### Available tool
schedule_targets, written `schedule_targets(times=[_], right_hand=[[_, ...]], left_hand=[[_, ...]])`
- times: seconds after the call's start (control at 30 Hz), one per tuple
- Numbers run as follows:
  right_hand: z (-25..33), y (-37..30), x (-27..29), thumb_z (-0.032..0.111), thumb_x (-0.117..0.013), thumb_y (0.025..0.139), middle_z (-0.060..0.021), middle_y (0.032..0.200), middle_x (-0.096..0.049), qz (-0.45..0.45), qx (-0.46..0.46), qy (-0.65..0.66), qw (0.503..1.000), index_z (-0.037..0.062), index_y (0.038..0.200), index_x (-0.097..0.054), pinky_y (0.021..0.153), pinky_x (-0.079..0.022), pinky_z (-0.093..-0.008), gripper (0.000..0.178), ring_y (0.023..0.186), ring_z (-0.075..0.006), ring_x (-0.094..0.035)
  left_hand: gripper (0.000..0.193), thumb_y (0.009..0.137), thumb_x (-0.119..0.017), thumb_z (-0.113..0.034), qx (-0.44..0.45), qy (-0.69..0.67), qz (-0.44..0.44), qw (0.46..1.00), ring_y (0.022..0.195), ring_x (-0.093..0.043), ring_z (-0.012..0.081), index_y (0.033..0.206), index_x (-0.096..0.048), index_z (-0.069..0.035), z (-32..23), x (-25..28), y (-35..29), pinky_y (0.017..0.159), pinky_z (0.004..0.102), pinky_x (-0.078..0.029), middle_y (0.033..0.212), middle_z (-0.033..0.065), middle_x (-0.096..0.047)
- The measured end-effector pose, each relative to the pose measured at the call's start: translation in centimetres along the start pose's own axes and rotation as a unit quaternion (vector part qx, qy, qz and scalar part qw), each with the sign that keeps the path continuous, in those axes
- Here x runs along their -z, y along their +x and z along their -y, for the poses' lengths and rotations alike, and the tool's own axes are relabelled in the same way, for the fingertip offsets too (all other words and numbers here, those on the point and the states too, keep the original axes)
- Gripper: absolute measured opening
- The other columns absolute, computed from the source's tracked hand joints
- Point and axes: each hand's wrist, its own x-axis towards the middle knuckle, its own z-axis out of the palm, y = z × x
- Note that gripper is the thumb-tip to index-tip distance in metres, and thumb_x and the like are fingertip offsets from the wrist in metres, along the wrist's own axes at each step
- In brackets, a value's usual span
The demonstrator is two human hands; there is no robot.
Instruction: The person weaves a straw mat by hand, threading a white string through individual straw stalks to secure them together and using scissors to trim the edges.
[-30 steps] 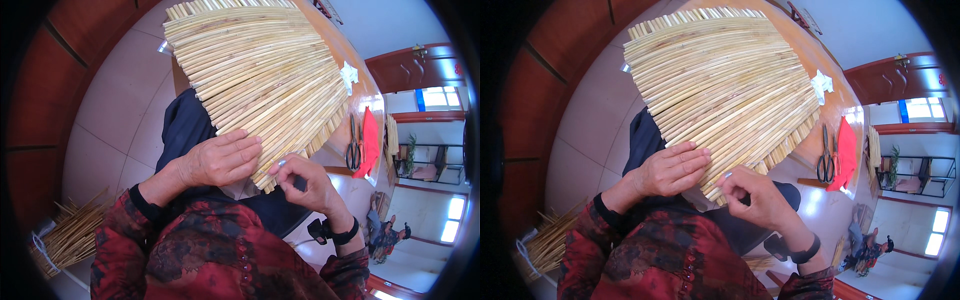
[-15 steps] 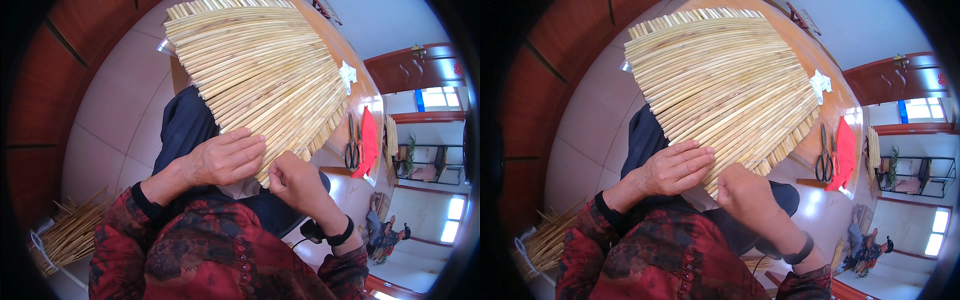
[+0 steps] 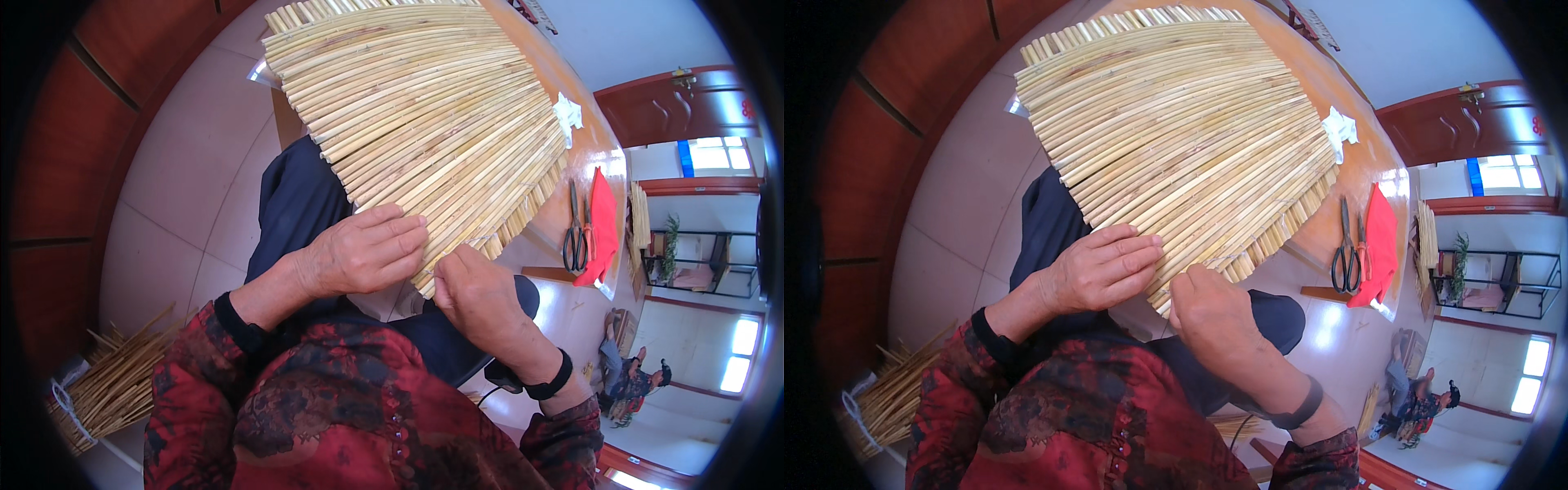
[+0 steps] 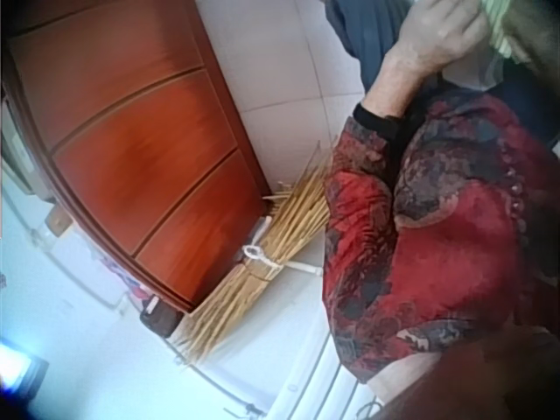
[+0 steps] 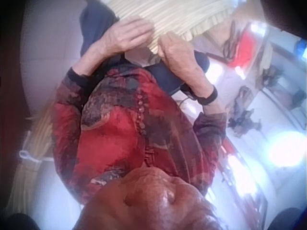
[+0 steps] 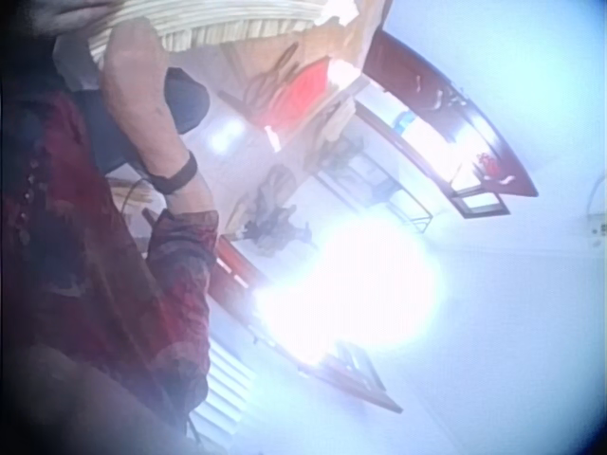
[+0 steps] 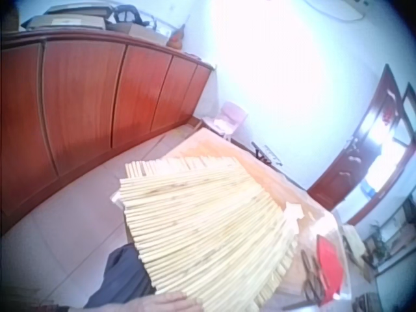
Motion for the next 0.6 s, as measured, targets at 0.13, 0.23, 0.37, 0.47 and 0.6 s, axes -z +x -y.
schedule_targets(times=[0.13,0.23,0.37,0.47,0.6], right_hand=[[-0.6,0.1,-0.4,0.008,-0.061,0.071,-0.0119,0.071,-0.053,-0.015,-0.042,0.083,0.996,0.006,0.075,-0.051,0.054,-0.046,-0.0394,0.011,0.063,-0.0307,-0.057],[-1.3,0.8,0.6,0.007,-0.06,0.071,-0.013,0.069,-0.055,0.046,-0.057,0.18,0.981,0.0052,0.075,-0.053,0.054,-0.046,-0.0397,0.009,0.062,-0.0317,-0.057],[-0.8,0.5,0.3,0.007,-0.061,0.072,-0.013,0.071,-0.056,0.088,-0.068,0.189,0.976,0.0046,0.078,-0.054,0.057,-0.047,-0.0382,0.009,0.065,-0.0306,-0.059],[-0.7,-0.4,0.7,0.008,-0.062,0.074,-0.012,0.074,-0.056,0.081,-0.103,0.224,0.966,0.0047,0.081,-0.054,0.059,-0.047,-0.036,0.011,0.067,-0.0282,-0.059],[-2.3,-2.7,1.5,0.006,-0.062,0.076,-0.0098,0.079,-0.055,0.1,-0.115,0.282,0.947,0.0053,0.084,-0.055,0.061,-0.048,-0.0333,0.011,0.069,-0.0249,-0.06]], left_hand=[[0.013,0.075,-0.057,-0.008,0.004,-0.007,-0.018,1.0,0.097,-0.061,0.0214,0.086,-0.06,-0.002,0.0,-0.1,0.0,0.086,0.0348,-0.048,0.102,0.0115,-0.062],[0.015,0.074,-0.057,-0.008,0.014,-0.029,-0.01,0.999,0.098,-0.06,0.0213,0.087,-0.06,-0.001,0.2,0.0,-0.1,0.086,0.035,-0.047,0.104,0.0117,-0.062],[0.017,0.074,-0.056,-0.007,0.012,-0.048,0.004,0.999,0.1,-0.059,0.0227,0.089,-0.06,0.0,0.4,0.0,-0.2,0.087,0.0358,-0.047,0.107,0.0128,-0.06],[0.019,0.074,-0.056,-0.007,0.013,-0.058,0.021,0.998,0.101,-0.058,0.0239,0.091,-0.06,0.002,0.4,0.5,-0.2,0.088,0.0366,-0.046,0.109,0.0135,-0.059],[0.023,0.072,-0.054,-0.007,0.028,-0.064,0.031,0.997,0.1,-0.057,0.0252,0.092,-0.056,0.004,0.1,0.9,-0.4,0.09,0.0371,-0.044,0.106,0.0136,-0.057]])
